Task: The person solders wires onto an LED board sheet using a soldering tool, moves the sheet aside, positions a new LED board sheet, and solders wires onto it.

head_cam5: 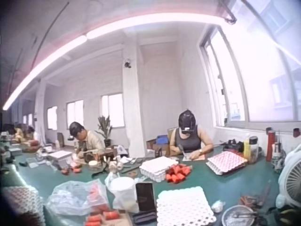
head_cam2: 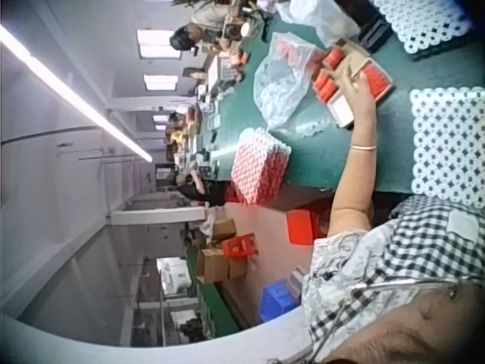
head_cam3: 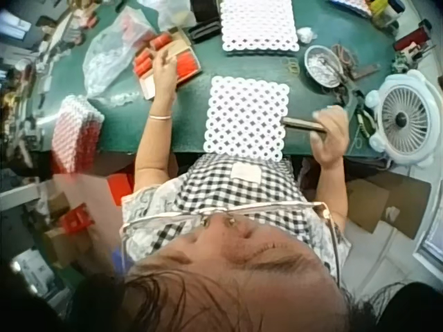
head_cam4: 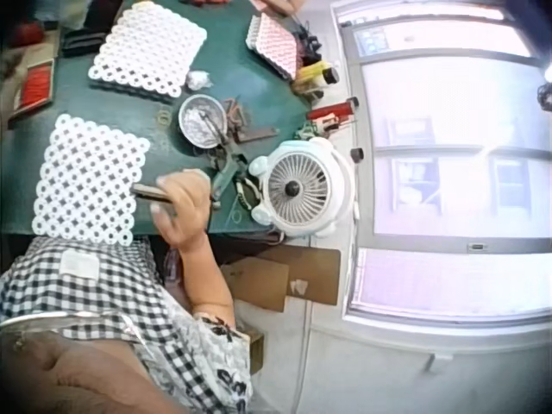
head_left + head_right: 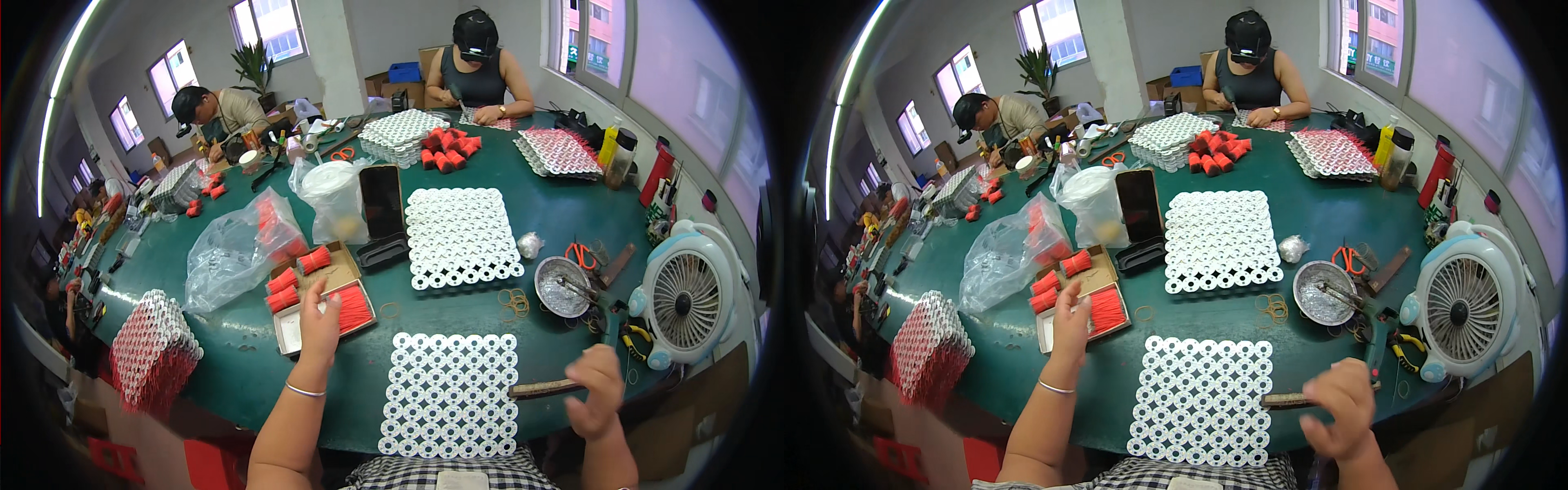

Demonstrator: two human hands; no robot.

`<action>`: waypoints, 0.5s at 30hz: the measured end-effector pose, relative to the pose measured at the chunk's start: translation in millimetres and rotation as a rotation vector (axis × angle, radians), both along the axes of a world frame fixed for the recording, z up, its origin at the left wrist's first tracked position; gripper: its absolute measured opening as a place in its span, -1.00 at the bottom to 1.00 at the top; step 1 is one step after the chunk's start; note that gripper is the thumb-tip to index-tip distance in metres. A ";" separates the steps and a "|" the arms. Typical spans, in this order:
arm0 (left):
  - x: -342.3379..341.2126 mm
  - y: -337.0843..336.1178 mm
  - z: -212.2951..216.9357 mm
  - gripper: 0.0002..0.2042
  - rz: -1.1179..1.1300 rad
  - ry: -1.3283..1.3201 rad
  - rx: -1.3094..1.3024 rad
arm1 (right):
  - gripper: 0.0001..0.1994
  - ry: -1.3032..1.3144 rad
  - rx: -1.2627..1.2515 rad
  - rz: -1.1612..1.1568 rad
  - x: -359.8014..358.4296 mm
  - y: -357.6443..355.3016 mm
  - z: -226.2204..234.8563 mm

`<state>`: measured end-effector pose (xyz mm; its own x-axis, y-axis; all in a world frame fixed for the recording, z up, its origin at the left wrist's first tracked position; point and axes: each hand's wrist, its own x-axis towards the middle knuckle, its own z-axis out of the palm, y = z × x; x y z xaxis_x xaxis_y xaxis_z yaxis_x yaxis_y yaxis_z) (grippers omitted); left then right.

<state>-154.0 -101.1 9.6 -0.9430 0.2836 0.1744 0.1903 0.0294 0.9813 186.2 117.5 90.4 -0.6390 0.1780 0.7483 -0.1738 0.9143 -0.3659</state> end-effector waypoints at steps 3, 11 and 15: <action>-12.1 4.7 1.4 -0.74 -0.053 0.531 -0.468 | -0.91 0.400 -0.056 0.279 15.4 -46.6 62.2; -17.5 12.6 0.5 -0.94 -0.133 0.848 -0.917 | -0.81 0.293 -0.152 0.546 8.2 -83.7 126.7; -11.7 21.9 7.4 -0.94 -0.200 0.997 -1.033 | -0.83 0.594 0.008 0.870 -1.7 -70.4 113.8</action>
